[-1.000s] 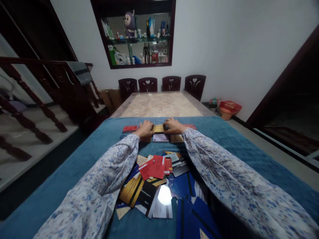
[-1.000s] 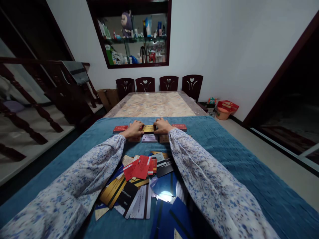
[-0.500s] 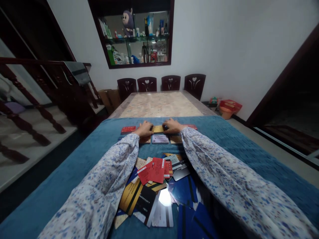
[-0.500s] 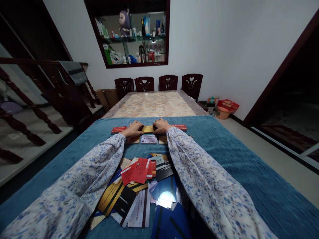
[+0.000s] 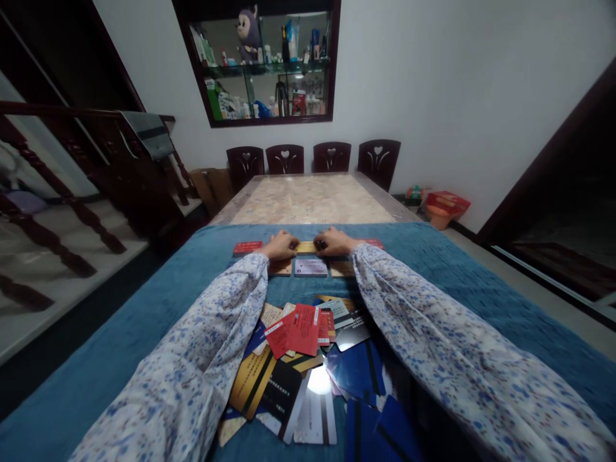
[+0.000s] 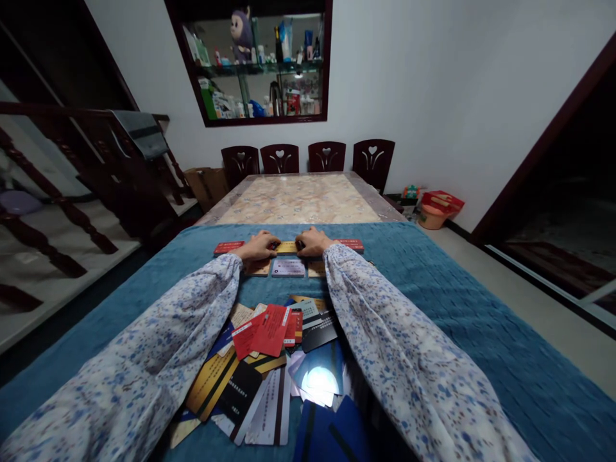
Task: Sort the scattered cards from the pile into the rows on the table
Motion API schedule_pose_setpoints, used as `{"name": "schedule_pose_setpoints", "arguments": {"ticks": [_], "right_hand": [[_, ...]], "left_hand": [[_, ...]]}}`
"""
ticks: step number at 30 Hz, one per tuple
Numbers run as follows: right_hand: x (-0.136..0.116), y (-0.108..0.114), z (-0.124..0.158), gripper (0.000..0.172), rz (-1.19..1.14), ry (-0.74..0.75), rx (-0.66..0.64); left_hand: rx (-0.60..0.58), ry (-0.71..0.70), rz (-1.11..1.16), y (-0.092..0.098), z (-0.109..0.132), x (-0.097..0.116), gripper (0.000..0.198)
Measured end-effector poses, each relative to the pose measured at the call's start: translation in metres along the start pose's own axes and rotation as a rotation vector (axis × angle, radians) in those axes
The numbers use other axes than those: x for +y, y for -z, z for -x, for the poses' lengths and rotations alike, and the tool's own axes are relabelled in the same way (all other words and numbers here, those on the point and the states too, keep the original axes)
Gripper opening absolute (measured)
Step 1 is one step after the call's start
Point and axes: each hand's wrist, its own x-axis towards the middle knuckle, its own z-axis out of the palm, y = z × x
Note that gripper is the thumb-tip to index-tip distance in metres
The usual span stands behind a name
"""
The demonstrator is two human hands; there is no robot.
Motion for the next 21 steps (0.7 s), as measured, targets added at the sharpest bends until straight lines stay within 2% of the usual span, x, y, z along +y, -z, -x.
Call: {"name": "schedule_pose_setpoints", "arguments": {"ticks": [6,16,21], "right_hand": [[-0.0007,0.0026,0.0016,0.044,0.002,-0.023,-0.004],[0.0009,0.0006,0.0009,0.042,-0.036,-0.031,0.011],[0.0011,0.0007,0.0037,0.052,-0.015,-0.032,-0.001]], "left_hand": [[-0.002,0.004,0.034,0.0029,0.0004,0.0013,0.046],[0.041,0.005,0.073,-0.0001,0.0001,0.0021,0.045],[0.059,0.010,0.033,-0.0017,0.0022,0.0020,0.043]]}}
